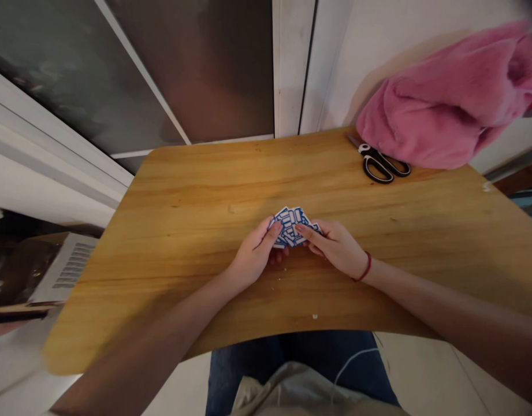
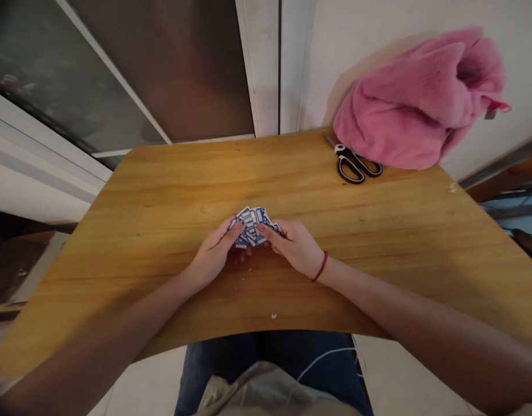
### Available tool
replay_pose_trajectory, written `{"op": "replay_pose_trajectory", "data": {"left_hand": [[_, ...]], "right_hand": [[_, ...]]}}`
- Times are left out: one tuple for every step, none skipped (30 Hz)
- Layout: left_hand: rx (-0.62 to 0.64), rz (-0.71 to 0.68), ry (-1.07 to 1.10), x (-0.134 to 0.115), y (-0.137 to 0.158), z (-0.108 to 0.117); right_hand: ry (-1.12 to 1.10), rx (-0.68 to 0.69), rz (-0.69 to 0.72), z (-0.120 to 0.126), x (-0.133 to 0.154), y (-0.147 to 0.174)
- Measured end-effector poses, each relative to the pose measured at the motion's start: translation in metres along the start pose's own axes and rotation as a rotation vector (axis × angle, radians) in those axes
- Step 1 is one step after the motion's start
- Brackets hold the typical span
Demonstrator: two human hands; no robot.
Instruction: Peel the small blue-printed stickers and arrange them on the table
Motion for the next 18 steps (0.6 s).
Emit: {"op": "replay_pose_trajectory", "data": {"left_hand": [[0.001, 0.001, -0.014, 0.0, 0.0, 0.0], [-0.004, 0.003, -0.034, 0.001, 0.0, 0.0], [-0.016, 0.006, -0.055, 0.0, 0.0, 0.0], [-0.03, 0.008, -0.075, 0.0, 0.0, 0.0], [-0.051, 0.009, -0.087, -0.001, 0.0, 0.001], [-0.074, 0.012, -0.091, -0.002, 0.0, 0.001], [-0.1, 0.017, -0.087, -0.002, 0.0, 0.002], [-0.131, 0.023, -0.076, -0.003, -0.001, 0.004], [-0.166, 0.031, -0.064, -0.003, -0.002, 0.005], [-0.203, 0.04, -0.054, -0.003, -0.002, 0.007], [-0.24, 0.048, -0.045, -0.002, -0.004, 0.009], [-0.268, 0.054, -0.04, -0.002, -0.005, 0.011], [-0.29, 0.057, -0.037, -0.001, -0.006, 0.012], [-0.299, 0.058, -0.036, -0.001, -0.006, 0.013], [-0.296, 0.056, -0.038, -0.001, -0.007, 0.013], [-0.278, 0.049, -0.039, -0.001, -0.006, 0.012], [-0.242, 0.041, -0.041, 0.0, -0.006, 0.01], [-0.193, 0.035, -0.041, 0.0, -0.005, 0.008]], "right_hand": [[0.019, -0.005, 0.0, 0.0, 0.0, 0.0], [0.037, -0.008, -0.002, -0.001, 0.001, 0.0], [0.057, -0.01, -0.006, -0.001, 0.001, 0.0], [0.073, -0.011, -0.012, -0.001, 0.002, 0.0], [0.083, -0.012, -0.019, -0.001, 0.002, 0.0], [0.088, -0.01, -0.025, -0.001, 0.002, 0.0], [0.086, -0.006, -0.033, -0.001, 0.002, -0.001], [0.079, -0.006, -0.041, -0.001, 0.002, -0.001], [0.063, -0.012, -0.049, 0.0, 0.002, -0.001], [0.04, -0.027, -0.054, 0.0, 0.002, -0.001], [0.011, -0.051, -0.054, 0.0, 0.001, -0.001], [-0.022, -0.08, -0.05, 0.001, 0.001, -0.001], [-0.052, -0.108, -0.047, 0.001, 0.001, -0.001], [-0.075, -0.13, -0.043, 0.001, 0.001, -0.001], [-0.091, -0.144, -0.041, 0.001, 0.001, -0.001], [-0.099, -0.15, -0.041, 0.0, 0.002, 0.0], [-0.099, -0.151, -0.041, 0.0, 0.002, 0.0], [-0.09, -0.152, -0.036, -0.001, 0.003, 0.001]]}}
Point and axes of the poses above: each hand's wrist, its own y-axis away from the middle knuckle, its own z-axis out of the back of the hand, x = y × z, the point moved 1 cm from there along -y, towards the middle knuckle, and after that the axes turned 14 degrees about -y, right-handed, at the moved point
